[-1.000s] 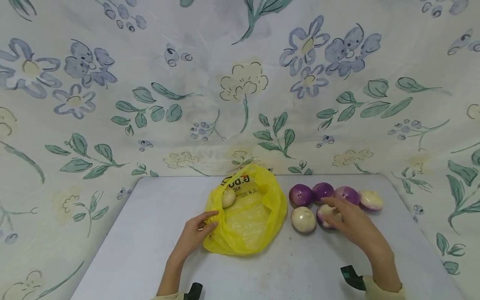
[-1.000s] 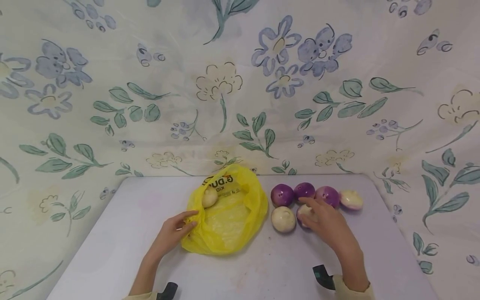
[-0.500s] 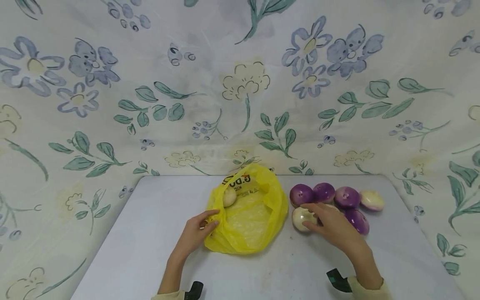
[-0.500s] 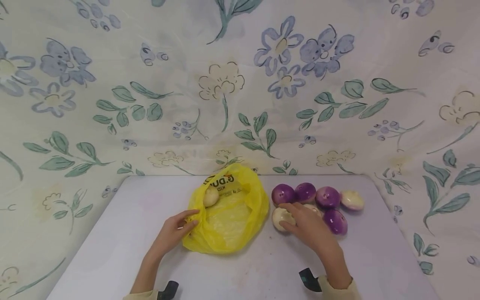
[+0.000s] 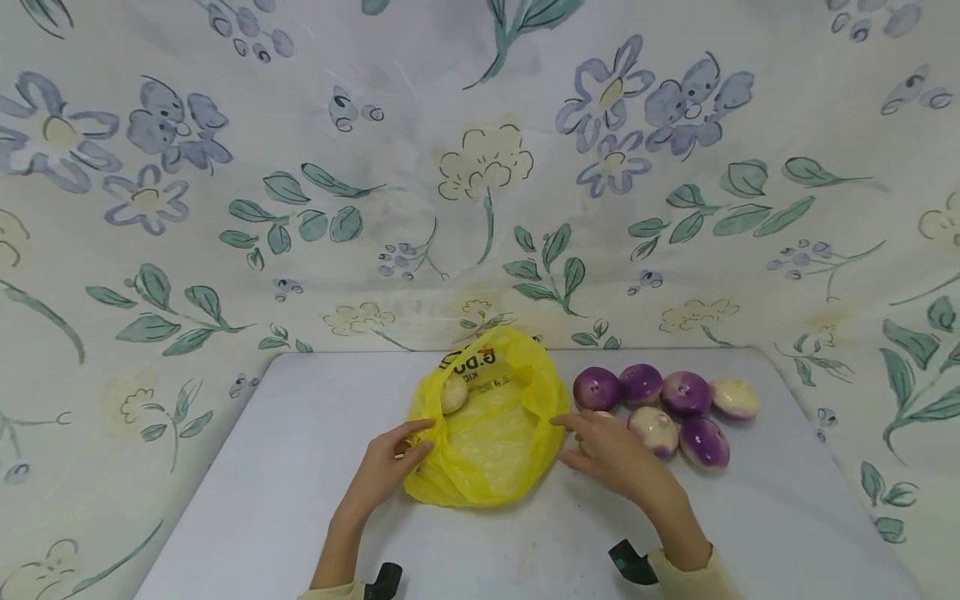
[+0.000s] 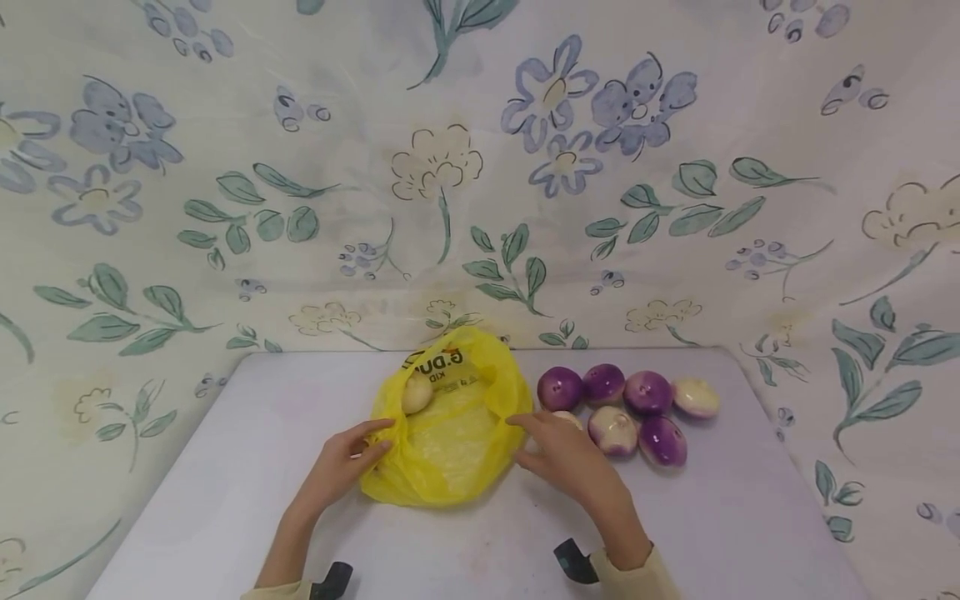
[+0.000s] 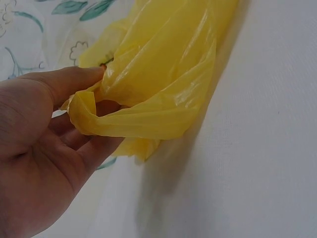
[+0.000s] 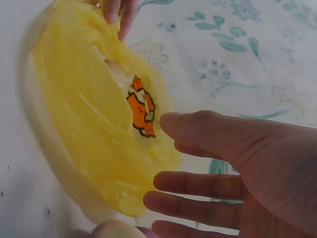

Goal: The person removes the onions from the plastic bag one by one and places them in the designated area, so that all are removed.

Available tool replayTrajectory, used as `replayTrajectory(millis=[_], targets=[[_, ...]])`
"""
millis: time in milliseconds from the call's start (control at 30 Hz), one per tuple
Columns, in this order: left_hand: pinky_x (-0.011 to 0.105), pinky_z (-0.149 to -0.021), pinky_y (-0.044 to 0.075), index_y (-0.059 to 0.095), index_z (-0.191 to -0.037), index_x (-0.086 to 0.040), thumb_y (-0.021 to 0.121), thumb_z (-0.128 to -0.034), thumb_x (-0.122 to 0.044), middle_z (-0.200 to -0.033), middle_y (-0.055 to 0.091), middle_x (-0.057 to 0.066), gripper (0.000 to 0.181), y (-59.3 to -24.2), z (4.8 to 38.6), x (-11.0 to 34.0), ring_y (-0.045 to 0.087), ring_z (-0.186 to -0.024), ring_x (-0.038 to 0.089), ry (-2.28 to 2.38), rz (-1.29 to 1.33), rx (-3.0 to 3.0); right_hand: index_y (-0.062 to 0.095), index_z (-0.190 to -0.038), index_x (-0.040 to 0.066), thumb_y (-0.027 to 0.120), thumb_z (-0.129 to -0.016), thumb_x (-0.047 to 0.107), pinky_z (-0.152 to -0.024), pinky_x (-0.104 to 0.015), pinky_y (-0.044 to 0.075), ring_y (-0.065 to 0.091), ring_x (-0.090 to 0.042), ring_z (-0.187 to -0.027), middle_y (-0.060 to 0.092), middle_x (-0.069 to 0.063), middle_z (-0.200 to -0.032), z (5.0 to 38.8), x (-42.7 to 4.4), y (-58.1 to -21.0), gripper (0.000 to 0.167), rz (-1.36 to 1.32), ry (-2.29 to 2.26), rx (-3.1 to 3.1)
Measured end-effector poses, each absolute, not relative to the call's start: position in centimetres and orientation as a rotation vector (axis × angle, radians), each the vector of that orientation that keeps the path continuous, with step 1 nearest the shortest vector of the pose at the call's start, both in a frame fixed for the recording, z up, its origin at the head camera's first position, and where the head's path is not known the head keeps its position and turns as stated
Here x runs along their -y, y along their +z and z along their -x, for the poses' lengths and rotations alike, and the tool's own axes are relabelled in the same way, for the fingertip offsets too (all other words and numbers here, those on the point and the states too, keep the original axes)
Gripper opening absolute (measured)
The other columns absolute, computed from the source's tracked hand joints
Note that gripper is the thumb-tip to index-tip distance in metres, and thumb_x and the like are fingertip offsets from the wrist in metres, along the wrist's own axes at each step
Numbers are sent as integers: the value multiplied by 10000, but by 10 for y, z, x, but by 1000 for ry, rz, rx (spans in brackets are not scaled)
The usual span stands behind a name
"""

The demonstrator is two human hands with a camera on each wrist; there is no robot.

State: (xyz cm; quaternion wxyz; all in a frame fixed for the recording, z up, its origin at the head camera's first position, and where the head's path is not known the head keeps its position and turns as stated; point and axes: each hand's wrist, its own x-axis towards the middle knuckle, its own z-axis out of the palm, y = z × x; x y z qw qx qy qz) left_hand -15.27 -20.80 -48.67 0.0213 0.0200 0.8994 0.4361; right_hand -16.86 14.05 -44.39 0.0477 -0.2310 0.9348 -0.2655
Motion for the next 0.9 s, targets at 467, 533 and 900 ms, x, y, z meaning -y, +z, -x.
replayTrajectory(millis=[467, 533, 900], targets=[[182, -615, 463, 644, -1275, -170, 681, -927, -199, -959, 639, 36, 351, -487, 151, 209, 544, -743, 132, 1353, -80, -2819, 586, -1333, 209, 671, -923, 367, -882, -349, 557, 650, -177, -1041, 652, -37, -1262, 175, -114, -441, 448, 893, -890, -2761], [183, -600, 452, 644, -1275, -171, 681, -927, -201, -929, 626, 31, 351, -486, 151, 209, 532, -722, 124, 1353, -80, -2820, 589, -1323, 209, 668, -925, 371, -872, -352, 561, 650, -177, -1035, 653, -41, -1251, 177, -110, -439, 437, 892, -877, -2764], [181, -593, 456, 646, -1271, -176, 684, -925, -202, -950, 637, 36, 349, -486, 153, 210, 522, -693, 101, 1370, -101, -2815, 604, -1289, 193, 682, -921, 335, -865, -350, 562, 661, -205, -1019, 665, -42, -1181, 186, -91, -436, 402, 933, -873, -2725]])
